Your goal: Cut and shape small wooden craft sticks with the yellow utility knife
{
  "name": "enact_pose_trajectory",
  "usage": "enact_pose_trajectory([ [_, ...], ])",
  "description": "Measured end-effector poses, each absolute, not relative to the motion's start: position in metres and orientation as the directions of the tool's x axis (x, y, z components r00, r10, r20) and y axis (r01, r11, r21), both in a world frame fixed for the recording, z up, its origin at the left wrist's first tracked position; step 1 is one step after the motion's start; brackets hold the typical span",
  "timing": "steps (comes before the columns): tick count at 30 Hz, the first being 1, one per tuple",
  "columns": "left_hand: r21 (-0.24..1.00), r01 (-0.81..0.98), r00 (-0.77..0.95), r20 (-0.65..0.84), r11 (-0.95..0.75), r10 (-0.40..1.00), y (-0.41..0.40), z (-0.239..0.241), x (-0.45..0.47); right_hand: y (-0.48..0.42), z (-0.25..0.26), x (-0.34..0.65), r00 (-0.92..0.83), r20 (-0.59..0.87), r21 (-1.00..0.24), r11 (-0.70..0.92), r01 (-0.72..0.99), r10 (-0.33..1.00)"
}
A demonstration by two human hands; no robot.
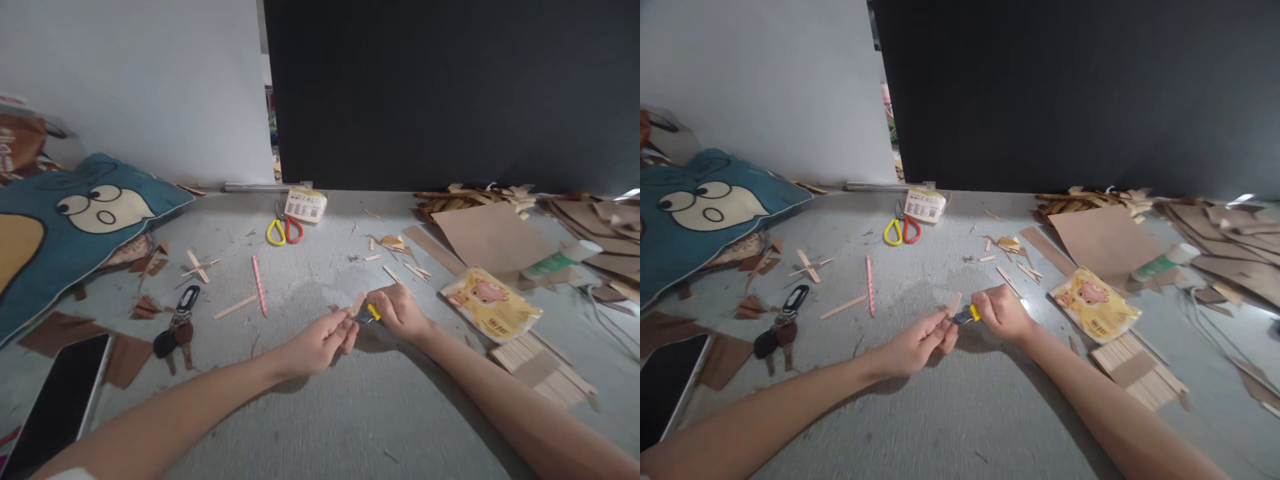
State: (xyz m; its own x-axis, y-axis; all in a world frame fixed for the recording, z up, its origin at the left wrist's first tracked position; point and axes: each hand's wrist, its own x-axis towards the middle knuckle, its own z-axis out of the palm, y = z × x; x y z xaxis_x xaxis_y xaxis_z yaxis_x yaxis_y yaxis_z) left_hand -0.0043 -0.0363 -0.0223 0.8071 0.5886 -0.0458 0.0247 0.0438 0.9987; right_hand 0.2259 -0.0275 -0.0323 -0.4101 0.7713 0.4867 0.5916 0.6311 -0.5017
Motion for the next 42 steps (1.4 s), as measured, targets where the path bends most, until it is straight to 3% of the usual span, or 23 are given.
enact_pose_trajectory([
  [7, 0.998, 0.060, 0.813, -0.059, 0.017, 0.580, -0.037, -0.021, -0.004, -0.028, -0.033, 0.223, -0.401, 0.495, -0.488, 0.628, 0.606, 0.771],
  [15, 0.993, -0.096, 0.770, 0.033, 0.064, 0.637, -0.037, -0.023, 0.001, -0.026, -0.034, 0.224, -0.355, 0.504, -0.479, 0.596, 0.644, 0.788],
  [28, 0.999, 0.004, 0.764, -0.029, 0.039, 0.644, -0.037, -0.019, -0.001, -0.030, -0.033, 0.221, -0.366, 0.567, -0.349, 0.617, 0.705, 0.738],
  [35, 0.991, -0.083, 0.728, -0.009, 0.102, 0.686, -0.037, -0.025, 0.002, -0.031, -0.035, 0.219, -0.319, 0.609, -0.301, 0.583, 0.755, 0.727],
  [42, 0.973, -0.219, 0.685, 0.100, 0.072, 0.722, -0.032, -0.027, 0.005, -0.031, -0.037, 0.222, -0.238, 0.602, -0.360, 0.525, 0.771, 0.762],
])
